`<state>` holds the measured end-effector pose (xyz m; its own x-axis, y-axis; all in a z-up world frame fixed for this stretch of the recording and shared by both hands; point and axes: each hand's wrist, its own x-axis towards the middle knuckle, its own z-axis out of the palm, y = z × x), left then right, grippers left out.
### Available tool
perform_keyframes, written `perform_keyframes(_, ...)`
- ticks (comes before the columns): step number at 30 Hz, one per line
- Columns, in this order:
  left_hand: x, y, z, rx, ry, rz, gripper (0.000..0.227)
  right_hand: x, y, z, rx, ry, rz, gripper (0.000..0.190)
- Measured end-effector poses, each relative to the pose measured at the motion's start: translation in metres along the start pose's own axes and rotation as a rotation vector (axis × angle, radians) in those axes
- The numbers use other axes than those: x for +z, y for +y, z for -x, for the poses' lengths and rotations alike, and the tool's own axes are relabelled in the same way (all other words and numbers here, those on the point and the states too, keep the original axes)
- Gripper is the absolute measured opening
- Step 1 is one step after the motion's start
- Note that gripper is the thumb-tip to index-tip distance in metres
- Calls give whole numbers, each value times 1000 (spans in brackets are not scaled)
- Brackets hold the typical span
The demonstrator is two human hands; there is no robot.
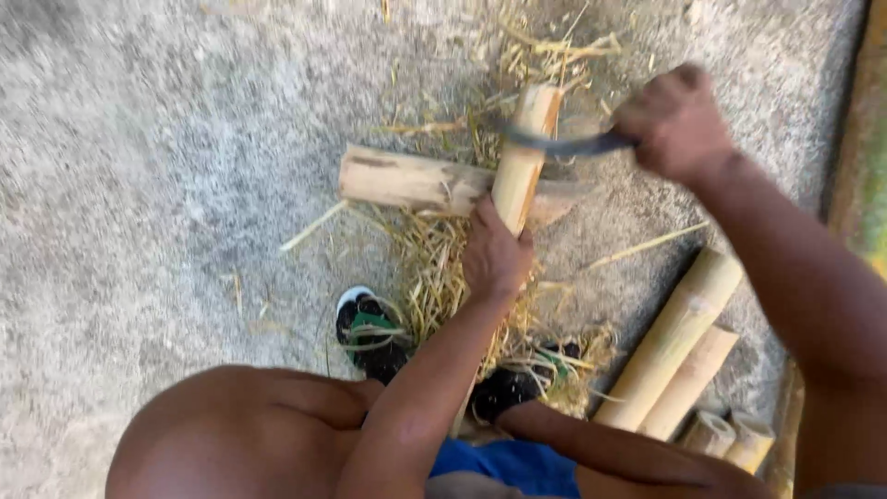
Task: Shaving and cleaning the nodes and outer surface of bamboo stalks using a curved blade.
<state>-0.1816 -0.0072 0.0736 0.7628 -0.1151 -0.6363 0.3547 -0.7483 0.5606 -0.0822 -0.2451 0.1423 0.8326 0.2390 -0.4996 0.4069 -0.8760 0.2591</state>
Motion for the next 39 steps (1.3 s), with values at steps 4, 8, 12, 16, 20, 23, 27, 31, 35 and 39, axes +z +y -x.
perform_keyframes(4, 2, -3, -4, -65, -60, 20, 88, 96, 41, -10, -7, 145, -78, 18)
perform_keyframes(8, -3, 3, -7, -47, -47, 3, 87, 109, 73, 2, 260, 314, -79, 29)
perform_keyframes(12, -6, 4, 1, -42, 5, 3, 86, 35, -16, -2, 3, -5, -16, 32)
perform_keyframes(16, -11, 5, 0, -88, -56, -4, 89, 76, -11, -8, -164, 355, -81, 21)
perform_keyframes(20, -13, 11, -6, -75, -15, 33, 89, 63, -17, -14, -201, 414, -52, 22)
perform_keyframes(23, 9, -10, -2, -1, 16, 21, 89, 71, -16, -14, -114, 365, -77, 21)
perform_keyframes(27, 2, -4, -3, -18, 7, 20, 89, 115, 31, -1, 194, 313, -59, 19)
perform_keyframes(31, -1, -4, -3, -31, 5, 28, 88, 99, 2, 1, 184, 417, -61, 25)
perform_keyframes(35, -12, 1, -6, -68, -33, 56, 83, 102, -2, -21, 98, 378, -151, 29)
perform_keyframes(39, -18, 3, -4, -147, -113, 85, 79, 208, 42, -12, 421, 391, -313, 29)
